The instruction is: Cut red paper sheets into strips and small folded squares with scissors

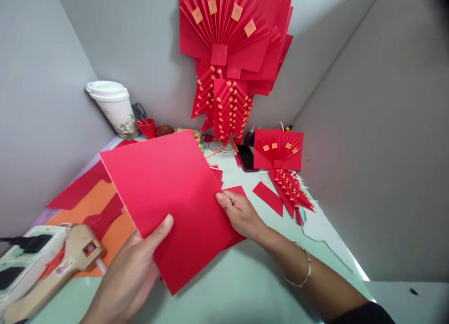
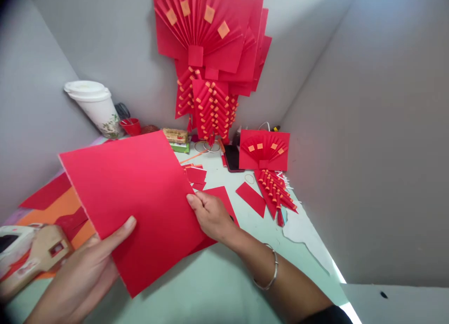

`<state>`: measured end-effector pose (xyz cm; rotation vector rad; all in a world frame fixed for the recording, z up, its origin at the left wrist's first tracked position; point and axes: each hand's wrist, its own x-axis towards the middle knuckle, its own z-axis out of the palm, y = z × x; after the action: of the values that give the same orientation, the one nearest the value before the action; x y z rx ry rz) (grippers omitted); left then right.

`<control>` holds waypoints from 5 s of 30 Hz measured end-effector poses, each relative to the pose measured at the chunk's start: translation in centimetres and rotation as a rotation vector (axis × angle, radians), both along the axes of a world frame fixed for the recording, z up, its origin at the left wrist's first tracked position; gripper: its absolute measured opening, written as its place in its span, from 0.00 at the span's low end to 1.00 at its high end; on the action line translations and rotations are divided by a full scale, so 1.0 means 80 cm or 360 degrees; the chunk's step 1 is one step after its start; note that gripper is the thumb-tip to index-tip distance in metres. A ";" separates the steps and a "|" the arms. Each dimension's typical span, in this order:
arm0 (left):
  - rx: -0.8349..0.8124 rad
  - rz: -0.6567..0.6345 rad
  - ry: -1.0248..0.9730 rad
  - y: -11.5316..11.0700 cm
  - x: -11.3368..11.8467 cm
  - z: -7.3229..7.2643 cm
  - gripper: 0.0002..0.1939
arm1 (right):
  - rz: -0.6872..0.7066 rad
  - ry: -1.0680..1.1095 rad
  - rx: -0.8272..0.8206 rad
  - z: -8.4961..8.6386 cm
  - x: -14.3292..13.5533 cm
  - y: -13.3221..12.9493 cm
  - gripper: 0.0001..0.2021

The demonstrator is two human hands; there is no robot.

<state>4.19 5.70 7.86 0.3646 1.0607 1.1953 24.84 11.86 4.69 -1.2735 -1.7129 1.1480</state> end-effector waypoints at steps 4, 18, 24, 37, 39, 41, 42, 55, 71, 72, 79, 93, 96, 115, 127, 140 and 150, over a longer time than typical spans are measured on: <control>-0.0008 -0.0005 0.0013 0.008 -0.012 -0.001 0.27 | 0.0020 0.0116 -0.0100 -0.023 -0.004 -0.010 0.21; 0.0334 -0.0532 0.0114 0.007 -0.005 -0.042 0.19 | -0.0562 0.0192 0.0172 -0.046 0.028 -0.013 0.17; 0.0382 -0.0547 0.0138 0.002 -0.010 -0.048 0.23 | -0.0602 0.0102 0.0259 -0.049 0.027 -0.013 0.17; 0.0302 -0.0367 0.0391 -0.002 -0.015 -0.049 0.32 | -0.0579 -0.0345 0.1461 -0.023 0.046 -0.043 0.09; 0.0421 -0.0479 0.0239 -0.008 -0.012 -0.049 0.38 | -0.0336 -0.0586 0.1718 -0.023 0.041 -0.050 0.15; 0.0514 -0.0601 0.0025 -0.013 -0.009 -0.048 0.40 | -0.0049 -0.0785 0.1880 -0.026 0.032 -0.057 0.17; 0.0506 -0.0611 -0.0078 -0.014 -0.008 -0.047 0.37 | 0.0077 -0.0829 0.1891 -0.027 0.027 -0.060 0.17; -0.0038 0.0206 -0.0118 0.003 -0.010 -0.031 0.30 | -0.0525 -0.0133 0.0997 -0.029 0.031 -0.039 0.19; -0.0199 -0.0248 -0.0038 0.007 -0.007 -0.050 0.05 | -0.0763 0.0631 -0.0150 -0.030 0.038 -0.019 0.17; -0.0167 -0.0351 -0.0020 0.007 -0.007 -0.051 0.05 | -0.0791 0.0634 -0.0153 -0.032 0.041 -0.016 0.17; -0.0114 -0.0719 0.0297 0.005 0.001 -0.056 0.10 | -0.0823 0.0672 -0.0217 -0.047 0.043 -0.008 0.15; -0.0037 -0.0729 0.0647 0.004 0.004 -0.062 0.18 | -0.0783 0.0702 -0.0272 -0.050 0.035 -0.020 0.16; -0.0041 -0.0699 0.0687 0.004 0.004 -0.064 0.19 | -0.0790 0.0693 -0.0273 -0.051 0.035 -0.020 0.16; 0.0004 -0.0715 0.0931 0.005 0.002 -0.065 0.21 | -0.0834 0.0676 -0.0207 -0.051 0.033 -0.025 0.17; 0.0010 -0.0721 0.0916 0.002 -0.004 -0.074 0.22 | -0.0813 0.0721 -0.0217 -0.050 0.032 -0.027 0.14; 0.0060 -0.0681 0.0800 0.002 -0.002 -0.066 0.21 | -0.0864 0.0992 -0.0347 -0.054 0.033 -0.016 0.15; 0.0056 -0.0822 0.0772 -0.001 0.003 -0.059 0.20 | -0.0724 0.0979 -0.0469 -0.057 0.027 -0.022 0.14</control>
<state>4.42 5.65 3.10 0.9288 1.2570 0.6717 27.03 10.08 0.12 -1.2208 -0.7810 1.3528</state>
